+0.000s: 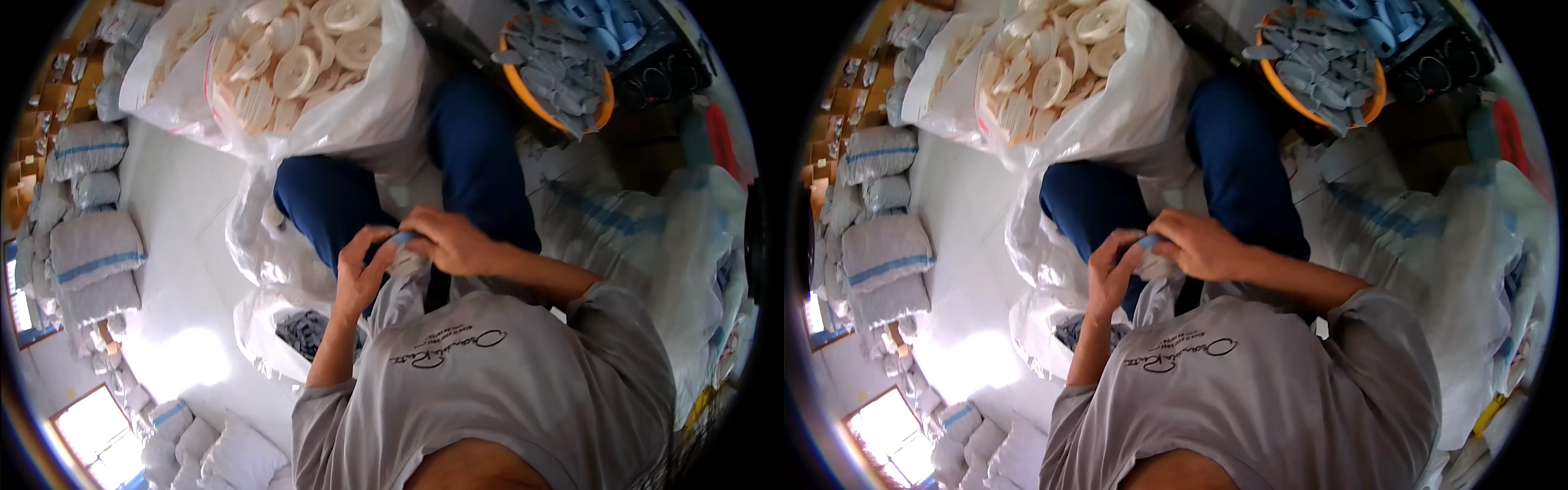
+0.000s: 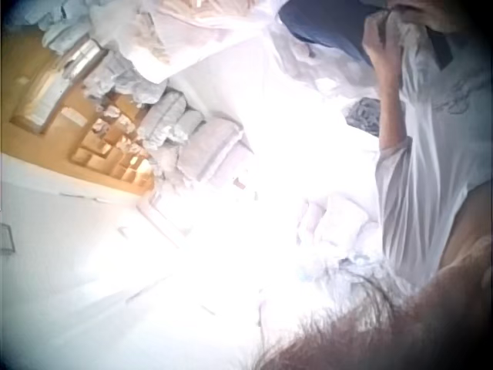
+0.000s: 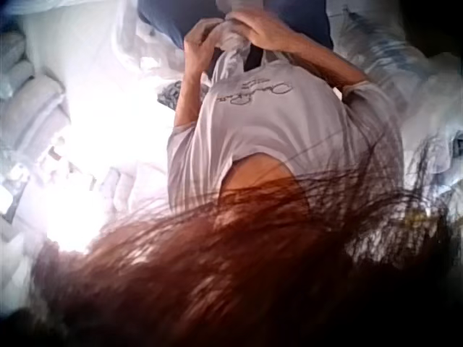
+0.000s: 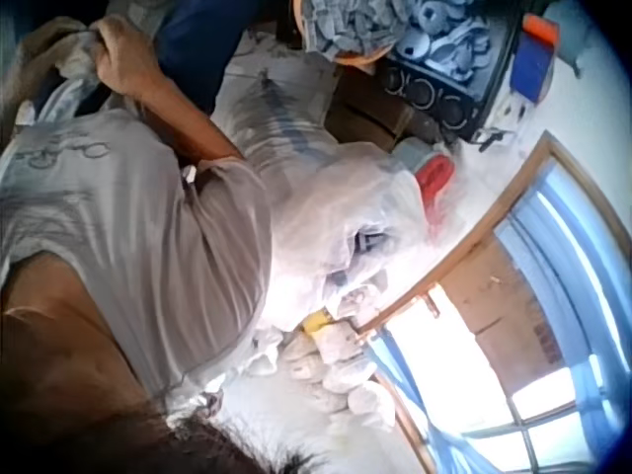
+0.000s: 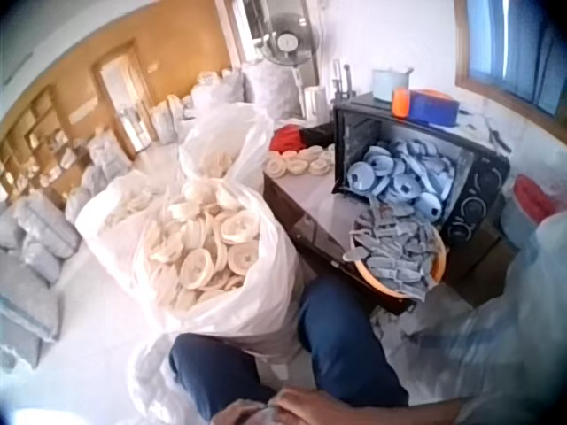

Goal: The person assembles plastic lids by hand, taking blue circular bases and white caps from large storage bags and pressing them together one at a time.

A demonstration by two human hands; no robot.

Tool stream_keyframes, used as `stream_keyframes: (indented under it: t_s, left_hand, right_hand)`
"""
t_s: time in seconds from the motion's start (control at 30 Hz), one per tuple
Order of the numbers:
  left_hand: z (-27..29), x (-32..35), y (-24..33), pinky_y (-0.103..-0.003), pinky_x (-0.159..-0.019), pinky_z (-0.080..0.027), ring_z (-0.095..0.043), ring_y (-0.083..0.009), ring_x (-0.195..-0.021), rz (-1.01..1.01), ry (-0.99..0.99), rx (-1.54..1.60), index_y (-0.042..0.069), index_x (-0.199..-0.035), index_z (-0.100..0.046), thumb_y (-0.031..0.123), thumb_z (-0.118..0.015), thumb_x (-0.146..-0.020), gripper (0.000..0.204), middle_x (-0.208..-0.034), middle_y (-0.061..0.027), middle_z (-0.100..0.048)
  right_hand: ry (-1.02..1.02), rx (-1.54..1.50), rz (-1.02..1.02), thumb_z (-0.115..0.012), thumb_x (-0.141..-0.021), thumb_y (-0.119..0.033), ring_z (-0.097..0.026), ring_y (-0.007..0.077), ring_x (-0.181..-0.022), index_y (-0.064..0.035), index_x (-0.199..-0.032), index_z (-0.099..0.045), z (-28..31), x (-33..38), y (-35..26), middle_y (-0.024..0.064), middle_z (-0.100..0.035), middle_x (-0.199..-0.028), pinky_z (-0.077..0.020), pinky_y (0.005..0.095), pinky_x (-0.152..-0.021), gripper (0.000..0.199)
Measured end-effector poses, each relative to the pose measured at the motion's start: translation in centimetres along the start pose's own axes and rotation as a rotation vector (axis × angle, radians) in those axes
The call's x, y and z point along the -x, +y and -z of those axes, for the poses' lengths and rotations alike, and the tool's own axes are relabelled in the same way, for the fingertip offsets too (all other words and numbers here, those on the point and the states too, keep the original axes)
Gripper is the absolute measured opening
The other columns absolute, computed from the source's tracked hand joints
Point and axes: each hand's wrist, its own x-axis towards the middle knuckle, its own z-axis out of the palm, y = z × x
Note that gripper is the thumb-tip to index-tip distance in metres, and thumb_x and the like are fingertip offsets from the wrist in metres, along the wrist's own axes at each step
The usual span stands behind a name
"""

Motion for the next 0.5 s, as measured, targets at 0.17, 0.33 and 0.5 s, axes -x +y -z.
stream_keyframes:
  t_s: [0.17,0.33,0.5]
  left_hand:
    - [0.8,0.5,1.8,-0.032,-0.076,-0.050,-0.065,-0.0297,-0.084,-0.178,-0.059,-0.308,-0.003,-0.100,-0.064,0.004,-0.065,-0.083,0.018,-0.093,-0.0172,-0.066]
    - [-1.3,0.8,1.0,-0.036,-0.071,-0.050,-0.063,-0.0358,-0.082,-0.198,-0.035,-0.408,-0.002,-0.102,-0.063,0.002,-0.060,-0.083,0.020,-0.091,-0.0201,-0.064]
    - [-2.1,0.2,0.6,-0.039,-0.073,-0.051,-0.062,-0.0383,-0.082,-0.345,-0.033,-0.408,-0.001,-0.103,-0.062,0.001,-0.064,-0.078,0.025,-0.092,-0.0198,-0.063]
  right_hand:
    - [0.047,0.064,0.005,-0.064,-0.088,-0.021,-0.061,0.0329,-0.088,-0.0051,-0.107,-0.060,-1.0,1.3,-0.6,0.0133,-0.058,-0.097,-0.0501,0.0387,-0.071,0.025]
    - [-0.054,0.124,-0.042,-0.061,-0.091,-0.026,-0.061,0.0332,-0.092,-0.0042,-0.113,-0.056,-1.2,2.7,0.8,0.0143,-0.056,-0.103,-0.0498,0.0403,-0.073,0.032]
    - [-0.063,0.069,-0.085,-0.063,-0.086,-0.021,-0.058,0.0311,-0.098,-0.0063,-0.108,-0.055,-0.4,2.8,0.9,0.0111,-0.054,-0.103,-0.0471,0.0406,-0.078,0.027]
